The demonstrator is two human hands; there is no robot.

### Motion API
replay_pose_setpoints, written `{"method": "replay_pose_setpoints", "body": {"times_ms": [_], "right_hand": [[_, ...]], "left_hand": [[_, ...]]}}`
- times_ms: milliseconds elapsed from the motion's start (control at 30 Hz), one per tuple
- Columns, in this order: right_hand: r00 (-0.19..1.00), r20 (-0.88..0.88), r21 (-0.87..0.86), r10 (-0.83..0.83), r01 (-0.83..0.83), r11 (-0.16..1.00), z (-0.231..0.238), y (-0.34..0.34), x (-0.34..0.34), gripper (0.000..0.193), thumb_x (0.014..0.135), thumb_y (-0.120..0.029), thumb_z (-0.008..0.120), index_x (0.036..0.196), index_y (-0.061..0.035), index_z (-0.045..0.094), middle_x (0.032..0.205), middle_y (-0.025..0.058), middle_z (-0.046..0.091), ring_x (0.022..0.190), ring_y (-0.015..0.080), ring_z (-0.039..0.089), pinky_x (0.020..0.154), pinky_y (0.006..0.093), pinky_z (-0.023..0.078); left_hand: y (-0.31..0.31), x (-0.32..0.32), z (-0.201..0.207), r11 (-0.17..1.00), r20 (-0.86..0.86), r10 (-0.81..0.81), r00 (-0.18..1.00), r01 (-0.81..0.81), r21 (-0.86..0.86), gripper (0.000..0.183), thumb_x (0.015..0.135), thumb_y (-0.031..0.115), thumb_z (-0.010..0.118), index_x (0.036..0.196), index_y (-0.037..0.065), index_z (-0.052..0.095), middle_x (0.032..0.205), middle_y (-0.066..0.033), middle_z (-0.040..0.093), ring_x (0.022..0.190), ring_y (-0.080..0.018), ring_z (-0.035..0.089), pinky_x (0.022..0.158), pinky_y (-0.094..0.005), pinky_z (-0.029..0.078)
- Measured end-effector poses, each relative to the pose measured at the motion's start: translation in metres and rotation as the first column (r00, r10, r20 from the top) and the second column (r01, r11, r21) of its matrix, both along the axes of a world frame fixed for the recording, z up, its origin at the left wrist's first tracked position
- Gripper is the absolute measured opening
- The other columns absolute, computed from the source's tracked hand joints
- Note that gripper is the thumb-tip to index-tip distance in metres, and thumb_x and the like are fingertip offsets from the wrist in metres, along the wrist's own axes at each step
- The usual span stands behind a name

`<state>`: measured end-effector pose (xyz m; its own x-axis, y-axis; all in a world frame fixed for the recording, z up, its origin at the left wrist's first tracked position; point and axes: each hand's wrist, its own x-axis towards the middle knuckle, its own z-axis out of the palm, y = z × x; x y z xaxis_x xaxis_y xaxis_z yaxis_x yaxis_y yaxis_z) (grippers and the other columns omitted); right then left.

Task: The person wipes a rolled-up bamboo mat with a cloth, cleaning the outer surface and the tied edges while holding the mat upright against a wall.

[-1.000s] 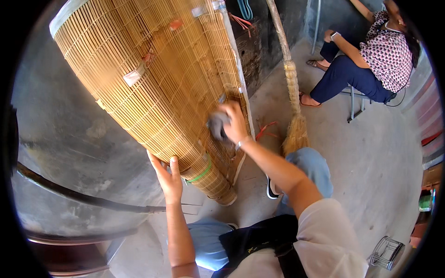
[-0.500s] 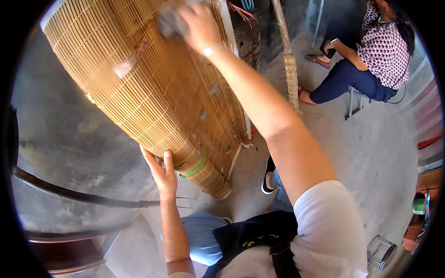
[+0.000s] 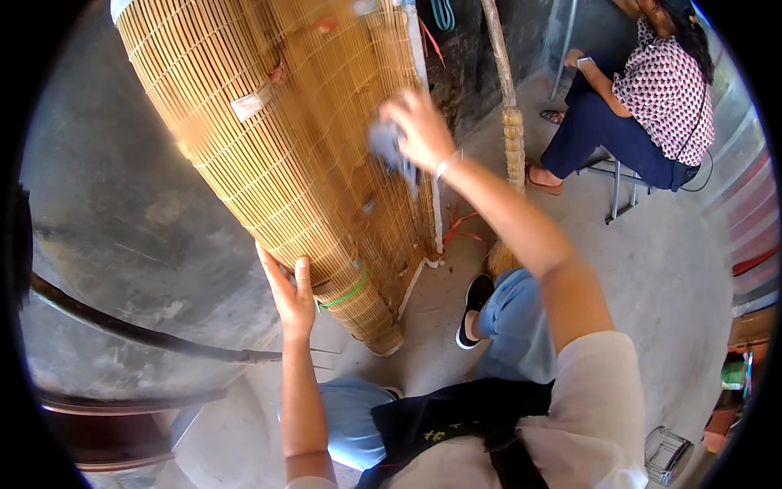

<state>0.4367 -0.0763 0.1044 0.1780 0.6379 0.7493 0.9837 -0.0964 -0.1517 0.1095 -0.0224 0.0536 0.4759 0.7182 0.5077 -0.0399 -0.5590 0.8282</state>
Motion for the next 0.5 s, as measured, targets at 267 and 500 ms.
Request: {"method": "replay_pose_setpoints", "body": {"times_ms": [267, 500], "right_hand": [[0.957, 0.26, 0.411, -0.128, 0.01, 0.911, 0.197, 0.03, 0.028, 0.019, 0.077, -0.003, 0.059, 0.094, -0.0088, 0.061, 0.1, 0.0112, 0.058, 0.097, 0.0349, 0.055, 0.082, 0.0427, 0.047], [0.97, 0.084, -0.014, -0.227, 0.229, 0.973, -0.025, 0.033, 0.013, 0.034, 0.074, -0.006, 0.071, 0.108, -0.0082, 0.064, 0.117, 0.0087, 0.057, 0.113, 0.0267, 0.051, 0.099, 0.0375, 0.046]], "left_hand": [[-0.006, 0.002, 0.004, 0.999, 0.046, -0.032, 0.998, 0.034, -0.033, 0.078, 0.092, 0.005, 0.056, 0.152, 0.002, 0.006, 0.152, -0.016, 0.025, 0.131, -0.0267, 0.039, 0.108, -0.0387, 0.034], [-0.007, -0.002, 0.011, 1.0, -0.017, 0.008, 1.0, -0.008, 0.017, 0.074, 0.097, 0.016, 0.055, 0.153, 0.006, 0.007, 0.152, -0.0138, 0.025, 0.135, -0.0268, 0.035, 0.107, -0.0419, 0.036]]}}
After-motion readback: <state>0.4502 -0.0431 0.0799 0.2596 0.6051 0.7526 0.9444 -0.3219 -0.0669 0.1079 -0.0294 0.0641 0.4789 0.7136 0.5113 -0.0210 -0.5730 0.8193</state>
